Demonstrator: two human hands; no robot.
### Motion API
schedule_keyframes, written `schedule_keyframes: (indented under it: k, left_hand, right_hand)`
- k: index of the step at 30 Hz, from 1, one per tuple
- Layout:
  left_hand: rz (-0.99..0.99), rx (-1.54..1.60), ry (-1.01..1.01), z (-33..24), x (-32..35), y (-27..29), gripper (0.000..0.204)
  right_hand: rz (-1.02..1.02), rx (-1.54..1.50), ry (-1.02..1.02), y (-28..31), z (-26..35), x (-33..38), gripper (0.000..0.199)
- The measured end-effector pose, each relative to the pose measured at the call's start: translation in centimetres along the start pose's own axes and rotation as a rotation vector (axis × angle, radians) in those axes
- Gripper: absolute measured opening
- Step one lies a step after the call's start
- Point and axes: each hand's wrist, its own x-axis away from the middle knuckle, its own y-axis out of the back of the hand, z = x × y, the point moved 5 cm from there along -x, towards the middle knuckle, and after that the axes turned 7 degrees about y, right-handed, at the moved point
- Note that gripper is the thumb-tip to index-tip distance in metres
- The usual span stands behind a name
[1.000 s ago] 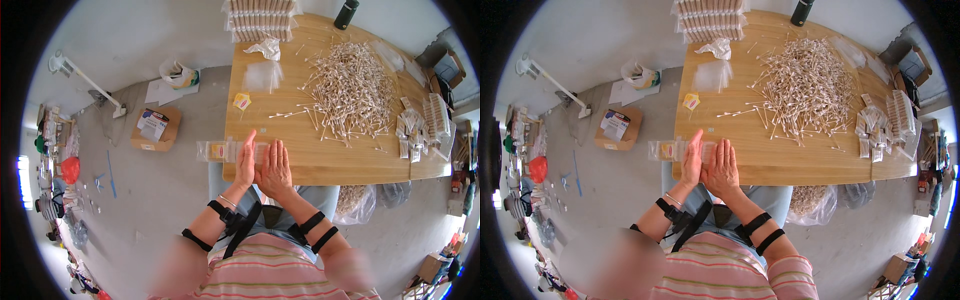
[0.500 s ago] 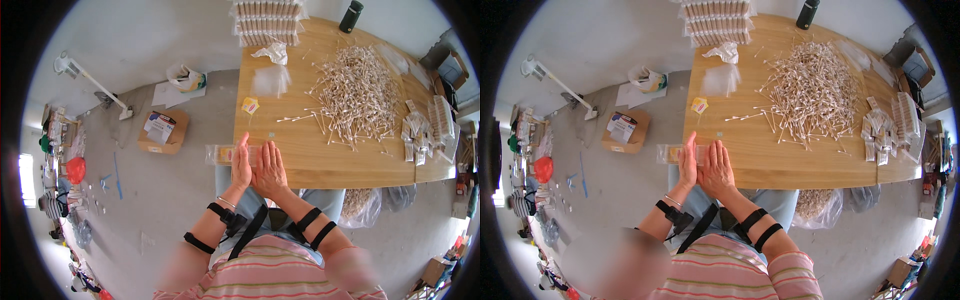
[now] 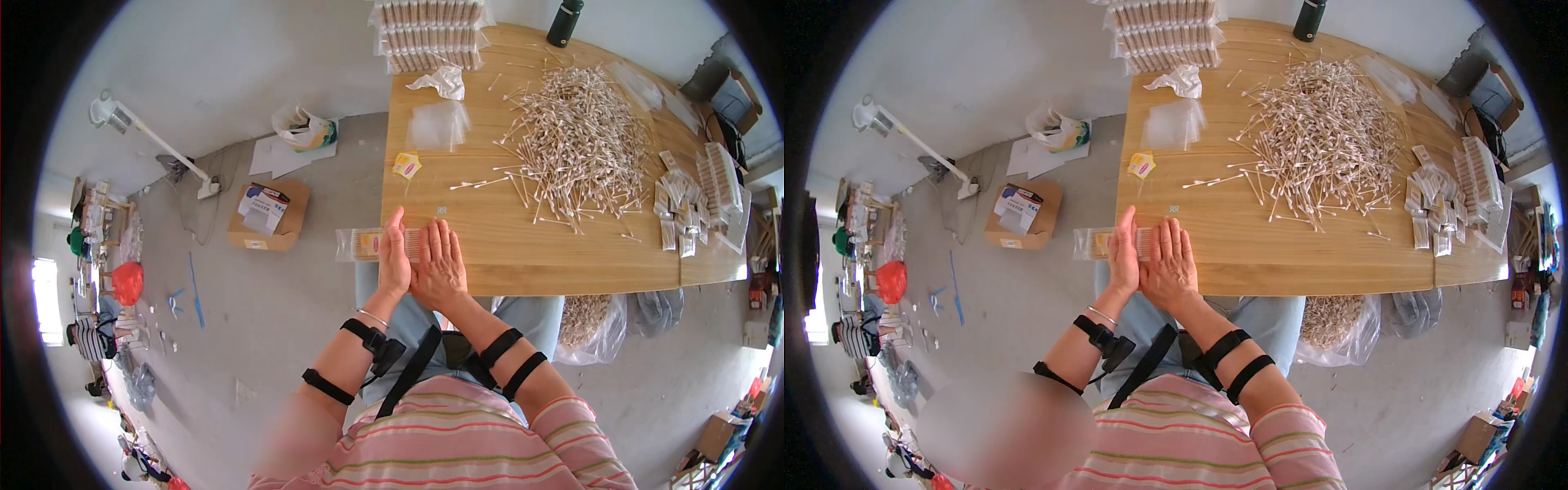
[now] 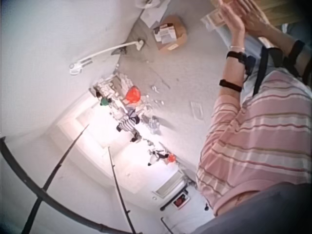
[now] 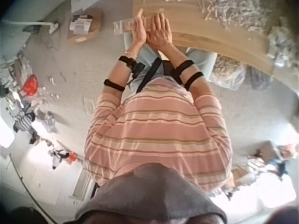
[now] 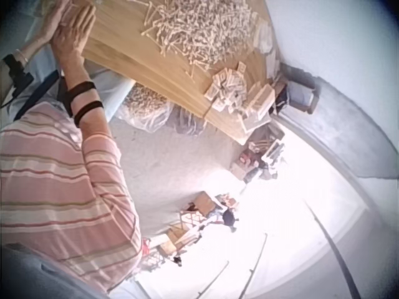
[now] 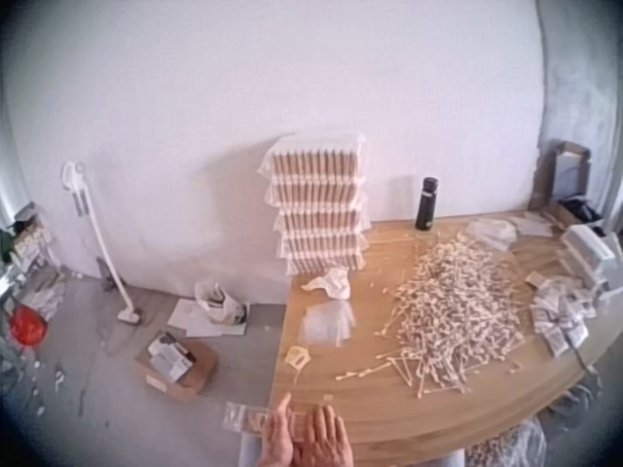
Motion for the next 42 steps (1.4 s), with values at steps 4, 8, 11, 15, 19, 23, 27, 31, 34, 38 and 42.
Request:
schedule_keyframes:
  k: [4, 8, 11, 15, 19, 23, 27, 31, 34, 38, 42]
  left_hand:
    - [-0.029, -0.036, 0.004, -0.3, 0.2, 0.0, 0.066]
    - [-0.059, -0.071, 0.012, -0.6, 0.3, -0.1, 0.065]
    - [-0.073, -0.091, 0.022, -0.6, 0.5, 0.2, 0.064]
    - [-0.108, -0.346, -0.166, -3.5, 0.9, 1.3, 0.055]
    - [-0.304, -0.886, -0.247, -2.3, 0.4, 7.9, 0.053]
    - [-0.227, -0.900, -0.083, 2.0, -0.7, 9.6, 0.054]
    - [-0.047, -0.354, 0.162, 4.5, -1.3, 9.6, 0.055]
    - [0.012, -0.205, 0.208, 4.7, -1.3, 9.6, 0.056]
    - [-0.018, -0.132, 0.196, 3.7, -1.2, 9.1, 0.057]
    - [-0.025, -0.105, 0.177, 3.8, -1.1, 9.4, 0.059]
    - [0.008, -0.051, 0.189, 3.7, -1.1, 9.8, 0.061]
  right_hand:
    - [0.008, 0.010, 0.038, 0.2, -0.1, 0.4, 0.073]
    - [0.000, 0.021, 0.066, 0.3, 0.2, 0.4, 0.072]
    - [-0.022, 0.055, 0.064, 0.0, 0.3, 0.5, 0.074]
    - [-0.025, 0.036, 0.061, 0.5, 0.0, 0.5, 0.077]
    - [-0.057, 0.001, 0.066, 0.5, 0.6, 0.3, 0.082]
    - [-0.036, 0.007, 0.070, 0.2, 1.4, 0.3, 0.083]
    - [-0.007, 0.002, 0.046, -0.1, 1.6, 0.2, 0.084]
    - [0.061, -0.028, 0.038, -0.9, 2.5, -0.4, 0.081]
    - [0.015, -0.032, 0.013, -1.4, 3.4, -1.2, 0.081]
    - [0.039, -0.019, 0.019, -1.3, 4.1, -1.5, 0.081]
    - [0.048, -0.040, 0.041, -1.2, 3.9, -1.3, 0.081]
